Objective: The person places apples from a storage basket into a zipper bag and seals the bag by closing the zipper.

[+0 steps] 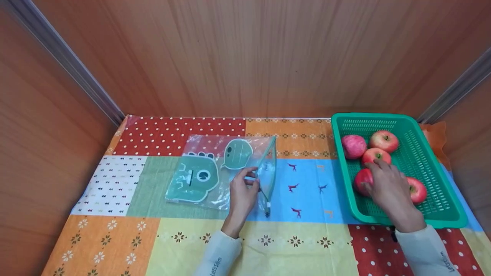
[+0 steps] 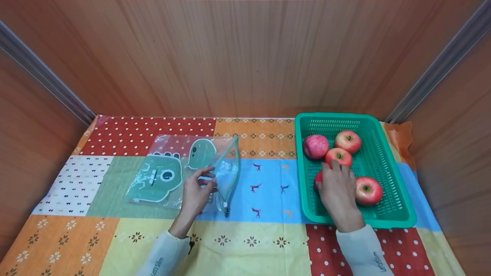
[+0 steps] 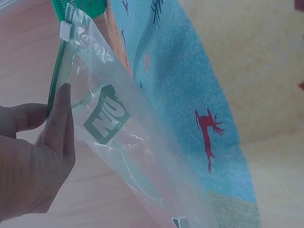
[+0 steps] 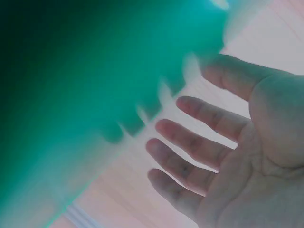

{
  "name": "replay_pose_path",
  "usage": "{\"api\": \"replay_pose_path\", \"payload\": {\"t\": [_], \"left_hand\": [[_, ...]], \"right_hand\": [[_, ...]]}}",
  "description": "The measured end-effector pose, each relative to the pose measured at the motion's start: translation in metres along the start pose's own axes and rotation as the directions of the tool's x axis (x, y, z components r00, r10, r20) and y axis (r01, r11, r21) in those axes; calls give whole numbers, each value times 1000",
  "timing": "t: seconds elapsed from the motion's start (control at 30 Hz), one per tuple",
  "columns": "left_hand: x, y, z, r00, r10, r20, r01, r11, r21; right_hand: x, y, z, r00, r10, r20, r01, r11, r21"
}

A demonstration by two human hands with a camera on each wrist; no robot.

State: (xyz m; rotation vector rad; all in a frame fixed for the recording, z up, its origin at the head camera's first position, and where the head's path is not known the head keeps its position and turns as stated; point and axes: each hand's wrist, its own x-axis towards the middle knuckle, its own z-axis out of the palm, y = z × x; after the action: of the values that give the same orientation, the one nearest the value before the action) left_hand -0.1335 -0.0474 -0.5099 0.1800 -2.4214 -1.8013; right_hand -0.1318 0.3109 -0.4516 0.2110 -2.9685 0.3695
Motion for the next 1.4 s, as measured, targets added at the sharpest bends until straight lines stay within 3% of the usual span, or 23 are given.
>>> {"api": "replay_pose_path", "payload": {"t": [0.3,0.53,0.83,1.07,1.4], "left_hand": [[0,1,-1,1000,-3,-5,3,1000,-9],[0,1,-1,1000,-9,4,9,1000,-12],[1,-2,1,999,35,-7,-35,999,-7],[1,-1,1,1000,9,-6,-9,1000,3],[1,0,3,1000,24,-10,-24,999,-24]], "right_hand": [[-2,4,-13,998,-17,65,18,1000,-18],[5,8,-20,992,-50,114,61,994,-94],[15,14,-14,970,-34,239,66,990,-127],[18,21,-7,959,-58,276,106,981,-161],[21,26,0,948,-52,314,120,972,-202]]}}
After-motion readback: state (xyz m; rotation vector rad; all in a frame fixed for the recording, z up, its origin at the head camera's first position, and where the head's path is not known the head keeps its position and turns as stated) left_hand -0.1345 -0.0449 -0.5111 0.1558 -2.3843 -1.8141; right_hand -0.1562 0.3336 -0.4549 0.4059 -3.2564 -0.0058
